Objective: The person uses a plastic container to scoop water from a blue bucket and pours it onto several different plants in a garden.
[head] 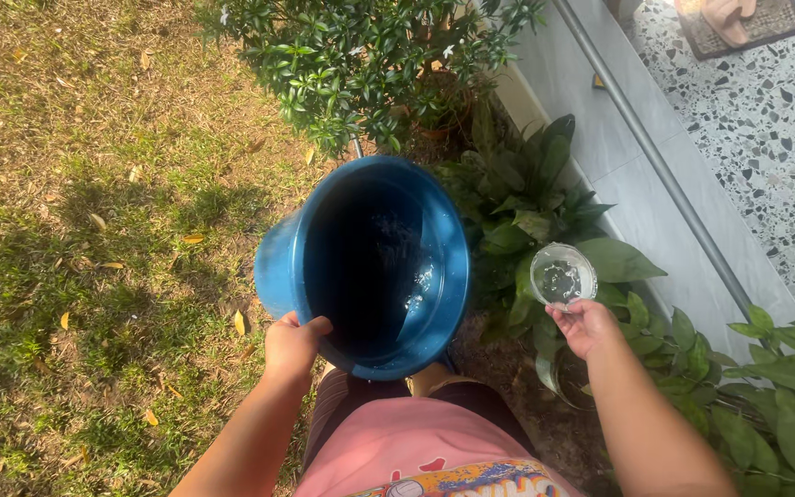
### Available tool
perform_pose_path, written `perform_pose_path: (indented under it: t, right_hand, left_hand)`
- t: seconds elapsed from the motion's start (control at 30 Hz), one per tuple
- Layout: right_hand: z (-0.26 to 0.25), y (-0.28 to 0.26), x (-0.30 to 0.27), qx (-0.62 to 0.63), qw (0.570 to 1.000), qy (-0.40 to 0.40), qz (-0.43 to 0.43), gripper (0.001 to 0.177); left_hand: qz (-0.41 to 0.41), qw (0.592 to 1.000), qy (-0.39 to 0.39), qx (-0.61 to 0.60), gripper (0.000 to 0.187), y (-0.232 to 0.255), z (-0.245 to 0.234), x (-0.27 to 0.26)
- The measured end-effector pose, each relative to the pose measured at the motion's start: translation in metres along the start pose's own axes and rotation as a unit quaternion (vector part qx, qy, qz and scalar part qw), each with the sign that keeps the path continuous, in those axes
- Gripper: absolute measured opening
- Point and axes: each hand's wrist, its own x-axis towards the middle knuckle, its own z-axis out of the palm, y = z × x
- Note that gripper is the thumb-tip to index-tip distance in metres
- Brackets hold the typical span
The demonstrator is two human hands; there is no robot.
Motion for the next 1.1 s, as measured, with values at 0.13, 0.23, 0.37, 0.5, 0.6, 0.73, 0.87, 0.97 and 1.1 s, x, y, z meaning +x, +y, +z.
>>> perform_pose_path:
  t: [0.13,0.23,0.37,0.5,0.6,0.73,0.87,0.97,1.1]
  right_hand:
    - [-0.014,0.004,0.013,0.034,0.997,0.058,0.027,0.038]
    - [-0.016,0.009,0.018,0.057,0.995,0.078,0.038,0.038]
    - [-0.013,0.014,0.023,0.102,0.989,0.092,0.049,0.041]
    - [-0.011,0.018,0.022,0.123,0.987,0.094,0.039,0.042]
    - [-0.008,0.017,0.018,0.107,0.992,0.069,0.026,0.041]
    - [0.006,0.005,0.020,0.071,0.996,0.037,0.028,0.038]
    - [0.038,-0.008,0.033,0.035,0.999,0.020,0.029,0.035]
    - [0.080,-0.023,0.055,0.005,1.000,-0.001,0.021,0.033]
    - [0.148,-0.053,0.085,-0.007,0.999,-0.043,0.026,0.036]
  left_hand:
    - [-0.003,1.000,0.003,0.019,0.010,-0.001,0.001,0.003]
    - [-0.015,1.000,0.012,0.024,0.009,0.001,-0.001,0.003]
    - [-0.024,0.995,0.051,0.080,0.009,0.005,-0.007,-0.005]
    - [-0.035,0.997,0.061,0.043,0.012,0.004,-0.012,-0.010]
    - [-0.033,0.997,0.065,0.036,0.012,0.002,-0.015,-0.011]
    - [-0.036,0.995,0.087,0.020,0.014,-0.004,-0.018,-0.011]
    - [-0.023,0.995,0.100,-0.002,0.015,-0.011,-0.022,-0.010]
    - [-0.030,0.993,0.110,-0.015,0.015,-0.016,-0.028,-0.011]
    - [-0.028,0.992,0.110,-0.053,0.015,-0.024,-0.032,-0.010]
